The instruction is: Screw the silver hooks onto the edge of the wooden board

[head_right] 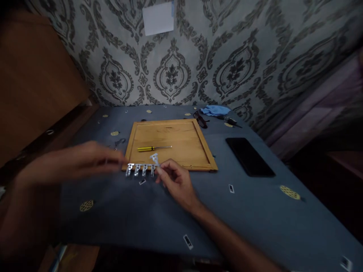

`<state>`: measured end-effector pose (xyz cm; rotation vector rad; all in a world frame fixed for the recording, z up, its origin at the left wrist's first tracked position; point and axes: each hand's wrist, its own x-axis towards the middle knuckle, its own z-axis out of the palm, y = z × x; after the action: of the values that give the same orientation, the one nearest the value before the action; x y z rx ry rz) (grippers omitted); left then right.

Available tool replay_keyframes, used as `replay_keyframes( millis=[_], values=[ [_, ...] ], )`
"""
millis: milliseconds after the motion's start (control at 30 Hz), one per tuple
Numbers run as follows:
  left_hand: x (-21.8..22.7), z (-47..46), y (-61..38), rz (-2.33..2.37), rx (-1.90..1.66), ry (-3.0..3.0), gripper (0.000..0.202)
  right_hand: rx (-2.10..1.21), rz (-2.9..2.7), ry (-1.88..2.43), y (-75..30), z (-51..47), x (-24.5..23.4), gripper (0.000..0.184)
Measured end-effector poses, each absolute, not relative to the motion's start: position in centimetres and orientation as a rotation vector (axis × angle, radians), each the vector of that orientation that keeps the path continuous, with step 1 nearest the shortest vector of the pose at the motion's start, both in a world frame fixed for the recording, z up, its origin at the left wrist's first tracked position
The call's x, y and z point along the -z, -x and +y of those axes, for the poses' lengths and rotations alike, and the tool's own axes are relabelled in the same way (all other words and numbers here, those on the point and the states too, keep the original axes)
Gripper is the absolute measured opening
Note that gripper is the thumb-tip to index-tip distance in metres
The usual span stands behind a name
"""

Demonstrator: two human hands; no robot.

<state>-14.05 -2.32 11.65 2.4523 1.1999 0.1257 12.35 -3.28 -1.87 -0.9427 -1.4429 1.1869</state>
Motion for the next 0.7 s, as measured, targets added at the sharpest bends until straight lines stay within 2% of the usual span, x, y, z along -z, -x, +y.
replay_keyframes(
  millis=[67, 133, 200, 300, 400, 700],
  values=[
    [-10.2, 1.2, 15.3, 1.656, 0.037, -2.378, 0.023, -1.202, -1.424, 0.936, -12.4, -3.2, 1.8, 0.042],
    [-7.8, 4.2, 16.9, 2.061, 0.037, -2.261, 0.025, -1.225, -1.403, 0.927, -12.5, -3.1, 1.7, 0.042],
    [-5.0, 6.2, 18.3, 2.159, 0.029, -2.194, 0.028, -1.246, -1.384, 0.915, -12.5, -2.9, 1.7, 0.042],
    [-1.6, 7.2, 19.6, 2.196, -0.032, -2.168, 0.029, -1.288, -1.362, 0.901, -12.7, -2.6, 1.7, 0.04],
    [0.3, 7.2, 20.0, 2.192, -0.15, -2.191, 0.019, -1.352, -1.331, 0.878, -13.0, -2.4, 1.7, 0.036],
    [0.0, 5.7, 18.7, 1.885, -0.948, -2.524, 0.021, -1.637, -1.117, 0.728, -12.9, -2.4, 1.5, 0.031]
  ],
)
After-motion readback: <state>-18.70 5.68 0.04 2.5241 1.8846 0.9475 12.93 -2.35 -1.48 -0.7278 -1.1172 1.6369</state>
